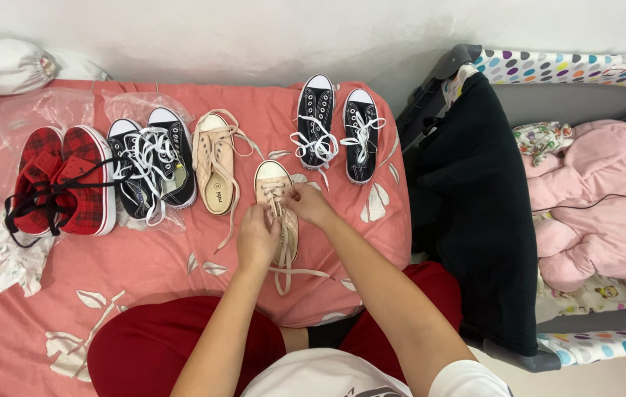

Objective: The person unlaces a pair of black canvas shoes and then proceeds to re-lace a pair of beige canvas shoes. The person threads the laces through the eyelets and ties them into a bow.

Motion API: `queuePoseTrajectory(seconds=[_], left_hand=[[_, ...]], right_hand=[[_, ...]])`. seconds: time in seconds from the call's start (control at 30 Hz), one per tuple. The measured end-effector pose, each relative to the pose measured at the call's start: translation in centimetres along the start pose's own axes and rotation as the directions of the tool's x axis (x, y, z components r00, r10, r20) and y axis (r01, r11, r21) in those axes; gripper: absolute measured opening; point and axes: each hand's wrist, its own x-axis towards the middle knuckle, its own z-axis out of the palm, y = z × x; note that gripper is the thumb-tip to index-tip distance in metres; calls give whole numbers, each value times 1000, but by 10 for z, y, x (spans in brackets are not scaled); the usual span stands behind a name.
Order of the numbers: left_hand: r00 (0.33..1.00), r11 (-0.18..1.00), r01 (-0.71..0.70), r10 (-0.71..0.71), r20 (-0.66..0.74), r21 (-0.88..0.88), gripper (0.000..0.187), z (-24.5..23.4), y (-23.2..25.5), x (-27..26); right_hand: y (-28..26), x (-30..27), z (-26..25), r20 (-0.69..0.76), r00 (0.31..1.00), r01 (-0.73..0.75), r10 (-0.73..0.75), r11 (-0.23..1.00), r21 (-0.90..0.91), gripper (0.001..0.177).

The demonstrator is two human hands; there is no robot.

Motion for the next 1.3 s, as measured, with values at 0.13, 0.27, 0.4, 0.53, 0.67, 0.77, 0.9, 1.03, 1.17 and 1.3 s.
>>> queuePoseTrajectory(seconds=[0.13, 0.27, 0.4, 0.53, 0.67, 0.77, 0.9, 1.03, 1.17, 1.3], left_hand=[[983, 987, 161, -161, 92, 3, 24, -1, 2, -1], [988, 989, 145, -145, 59, 15, 17, -1, 3, -3], [998, 995, -46, 49, -35, 91, 21, 4, -1, -3], [996, 984, -73, 82, -47, 160, 24, 14, -3, 1], [1000, 983, -19, 19, 4, 182, 21, 18, -7, 7], [1000, 978, -25, 26, -5, 206, 15, 20, -10, 6], [993, 965, -119, 118, 19, 234, 26, 14, -15, 2], [977, 939, -208, 184, 110, 273, 36, 0, -17, -4], [968, 946, -243, 222, 118, 212, 35, -12, -10, -10], [965, 954, -259, 250, 76, 154, 31, -18, -2, -15]], right_hand=[[-12, 7, -3, 225, 898, -436, 378, 833, 341, 31], [-29, 5, -4, 204, 895, -446, 397, 813, 374, 36], [-31, -4, -7, 136, 929, -369, 344, 878, 306, 29], [-17, -10, -6, 144, 936, -352, 322, 818, 455, 29], [-2, -17, 1, 16, 960, -260, 280, 868, 423, 43], [3, -28, 14, -83, 981, -143, 174, 946, 290, 55], [0, -35, 26, -147, 983, -78, 106, 980, 182, 62], [-2, -38, 25, -143, 978, -117, 149, 971, 210, 59], [-7, -38, 22, -134, 977, -131, 167, 961, 242, 57], [-18, -42, 22, -161, 980, -90, 116, 983, 162, 55]])
